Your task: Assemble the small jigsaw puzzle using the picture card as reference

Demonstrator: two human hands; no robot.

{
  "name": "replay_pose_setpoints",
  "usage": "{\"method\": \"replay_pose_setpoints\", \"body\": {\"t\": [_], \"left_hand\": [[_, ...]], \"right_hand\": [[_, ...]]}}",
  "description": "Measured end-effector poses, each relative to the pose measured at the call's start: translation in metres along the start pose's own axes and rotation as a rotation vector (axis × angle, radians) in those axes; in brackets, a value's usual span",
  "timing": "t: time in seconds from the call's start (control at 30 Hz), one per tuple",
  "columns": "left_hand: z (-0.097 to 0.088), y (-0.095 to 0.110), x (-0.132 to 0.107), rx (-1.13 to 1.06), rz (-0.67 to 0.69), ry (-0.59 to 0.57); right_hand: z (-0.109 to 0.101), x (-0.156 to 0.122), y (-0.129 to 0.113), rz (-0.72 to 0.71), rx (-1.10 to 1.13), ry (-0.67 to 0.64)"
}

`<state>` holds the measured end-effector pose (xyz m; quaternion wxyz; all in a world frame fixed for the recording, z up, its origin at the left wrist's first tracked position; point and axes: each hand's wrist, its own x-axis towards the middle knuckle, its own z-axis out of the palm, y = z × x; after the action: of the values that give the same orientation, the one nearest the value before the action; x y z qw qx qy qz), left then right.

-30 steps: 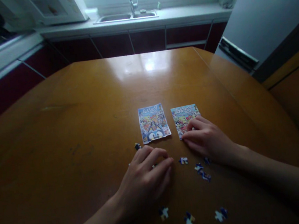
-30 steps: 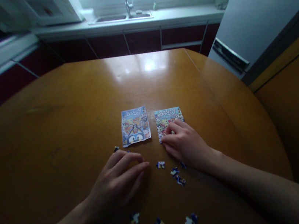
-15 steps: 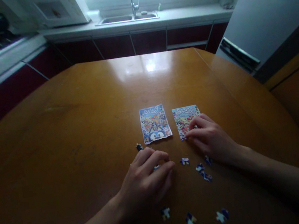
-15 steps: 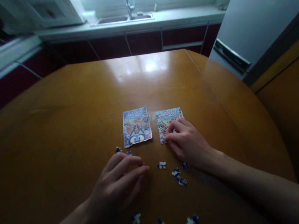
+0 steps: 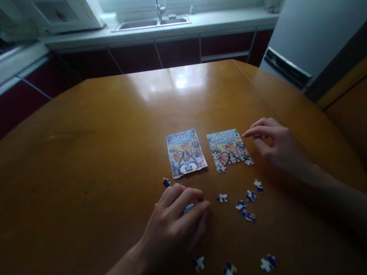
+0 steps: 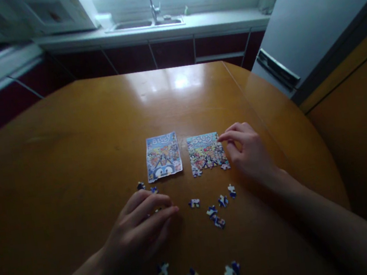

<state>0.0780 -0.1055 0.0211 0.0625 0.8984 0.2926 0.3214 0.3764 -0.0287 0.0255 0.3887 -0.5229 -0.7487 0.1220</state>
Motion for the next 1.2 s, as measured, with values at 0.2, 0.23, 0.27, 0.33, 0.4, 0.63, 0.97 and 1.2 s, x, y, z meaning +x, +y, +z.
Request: {"method": "replay_pose_setpoints", "body": {"t": [0.2,0.23,0.27,0.33,0.4,0.63,0.97,1.2], "left_hand": [[-0.001,-0.007,-0.002,0.020,-0.023,0.041],[-0.002,-0.008,-0.003,0.027,-0.026,0.044],[-0.002,-0.009,-0.004,0.036,-0.028,0.047],[-0.003,-0.010,-0.004,0.053,-0.034,0.049],[-0.004,-0.009,-0.004,0.063,-0.030,0.055],[-0.002,-0.006,-0.001,0.076,-0.026,0.046],[-0.008,-0.018,0.000,0.146,-0.095,0.111],[-0.008,-0.030,0.000,0.060,-0.257,0.214]], "right_hand": [[-0.025,0.010,0.029,0.116,-0.019,0.007],[-0.026,0.010,0.030,0.123,-0.018,-0.007],[-0.027,0.011,0.031,0.127,-0.015,-0.022],[-0.028,0.010,0.032,0.136,-0.013,-0.052],[-0.029,0.009,0.032,0.151,-0.012,-0.079],[-0.026,0.006,0.034,0.166,0.000,-0.135],[-0.023,0.006,0.036,0.169,0.002,-0.177],[-0.024,0.006,0.038,0.147,0.020,-0.180]]}}
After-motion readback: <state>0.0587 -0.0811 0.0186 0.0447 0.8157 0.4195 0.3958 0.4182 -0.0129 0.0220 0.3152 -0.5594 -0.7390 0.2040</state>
